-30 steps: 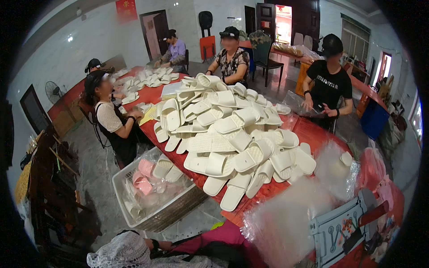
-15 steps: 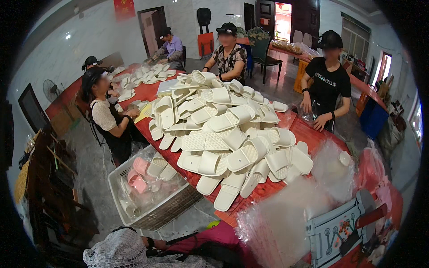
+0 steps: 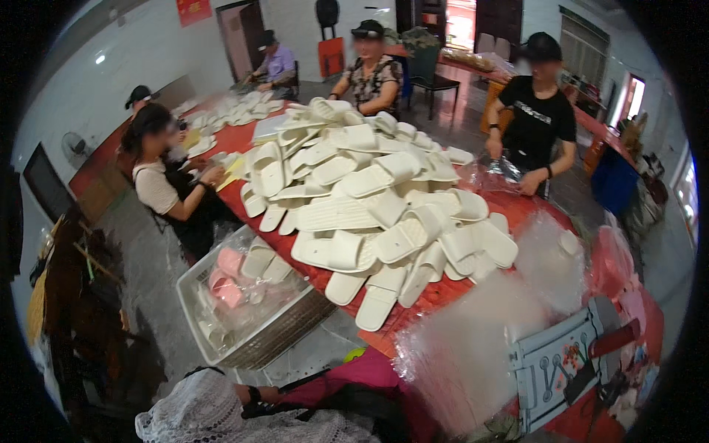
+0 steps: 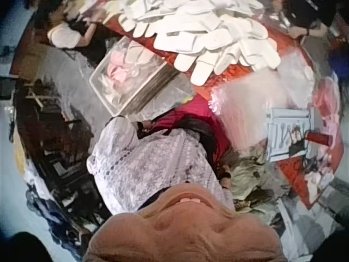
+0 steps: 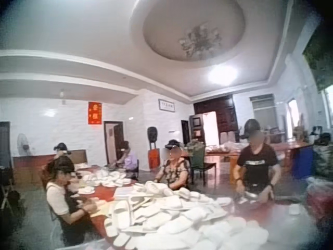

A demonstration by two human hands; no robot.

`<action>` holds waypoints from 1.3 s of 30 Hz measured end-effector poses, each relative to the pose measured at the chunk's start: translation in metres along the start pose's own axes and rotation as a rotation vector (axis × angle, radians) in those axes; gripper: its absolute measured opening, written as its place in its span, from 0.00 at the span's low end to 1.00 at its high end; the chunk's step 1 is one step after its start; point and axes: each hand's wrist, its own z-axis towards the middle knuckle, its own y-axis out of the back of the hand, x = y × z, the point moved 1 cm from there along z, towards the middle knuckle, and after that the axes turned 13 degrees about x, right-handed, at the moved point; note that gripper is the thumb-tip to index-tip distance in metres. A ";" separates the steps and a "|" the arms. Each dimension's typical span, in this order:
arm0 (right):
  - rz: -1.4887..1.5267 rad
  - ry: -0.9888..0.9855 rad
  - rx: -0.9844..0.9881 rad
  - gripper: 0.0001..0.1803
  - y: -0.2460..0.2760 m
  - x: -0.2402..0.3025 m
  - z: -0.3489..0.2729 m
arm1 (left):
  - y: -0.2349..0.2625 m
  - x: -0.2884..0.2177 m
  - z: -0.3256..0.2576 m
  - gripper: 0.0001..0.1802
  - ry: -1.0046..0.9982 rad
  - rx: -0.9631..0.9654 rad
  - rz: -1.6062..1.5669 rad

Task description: Packing white slippers into plastic bags.

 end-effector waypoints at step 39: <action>0.695 -0.067 0.433 0.28 0.142 0.043 0.120 | 0.073 -0.094 -0.003 0.45 -0.032 -0.046 -0.099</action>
